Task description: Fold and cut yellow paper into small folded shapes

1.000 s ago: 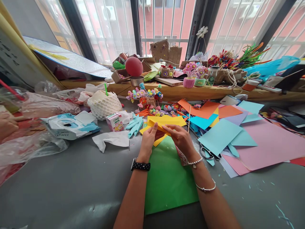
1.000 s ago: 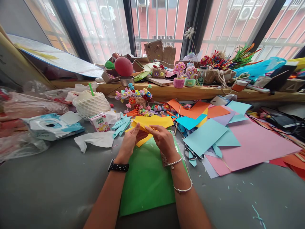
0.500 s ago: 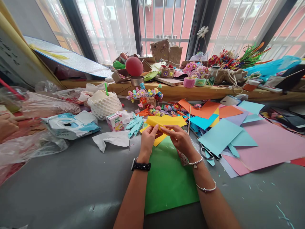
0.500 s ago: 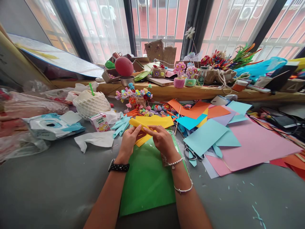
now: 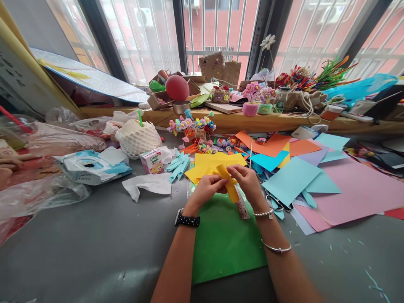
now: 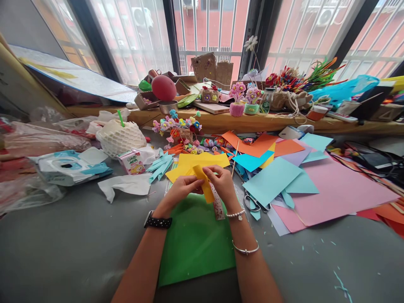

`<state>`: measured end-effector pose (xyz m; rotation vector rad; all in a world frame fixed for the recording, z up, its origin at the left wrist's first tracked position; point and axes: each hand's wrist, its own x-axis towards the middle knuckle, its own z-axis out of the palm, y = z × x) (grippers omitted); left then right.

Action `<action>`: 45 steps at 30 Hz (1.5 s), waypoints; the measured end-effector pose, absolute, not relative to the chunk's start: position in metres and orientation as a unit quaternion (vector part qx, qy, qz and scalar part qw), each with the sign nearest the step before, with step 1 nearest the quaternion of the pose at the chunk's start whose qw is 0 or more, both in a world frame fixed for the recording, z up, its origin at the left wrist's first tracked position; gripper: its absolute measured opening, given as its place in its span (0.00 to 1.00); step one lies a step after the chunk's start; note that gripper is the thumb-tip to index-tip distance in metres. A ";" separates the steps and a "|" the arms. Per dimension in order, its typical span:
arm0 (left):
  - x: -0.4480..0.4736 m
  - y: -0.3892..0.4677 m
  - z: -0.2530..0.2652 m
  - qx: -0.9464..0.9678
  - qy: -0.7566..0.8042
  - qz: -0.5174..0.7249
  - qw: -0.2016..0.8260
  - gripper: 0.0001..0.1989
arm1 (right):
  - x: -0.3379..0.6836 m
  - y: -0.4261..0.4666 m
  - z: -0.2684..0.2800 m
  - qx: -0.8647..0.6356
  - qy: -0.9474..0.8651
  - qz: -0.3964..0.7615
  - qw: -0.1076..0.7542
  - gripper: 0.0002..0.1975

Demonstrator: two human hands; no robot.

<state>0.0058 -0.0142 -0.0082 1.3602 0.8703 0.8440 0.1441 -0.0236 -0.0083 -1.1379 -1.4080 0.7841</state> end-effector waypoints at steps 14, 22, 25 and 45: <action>0.005 -0.014 -0.010 0.617 0.352 0.340 0.617 0.14 | 0.141 -0.025 -0.010 -0.497 -0.567 0.357 0.552 0.14; 0.005 -0.013 -0.011 0.618 0.350 0.339 0.617 0.14 | 0.141 -0.024 -0.011 -0.494 -0.556 0.369 0.558 0.14; 0.006 -0.013 -0.012 0.619 0.352 0.341 0.613 0.14 | 0.140 -0.025 -0.011 -0.490 -0.550 0.377 0.562 0.14; 0.005 -0.012 -0.012 0.578 0.390 0.391 0.600 0.15 | 0.138 -0.022 -0.012 -0.498 -0.531 0.344 0.594 0.13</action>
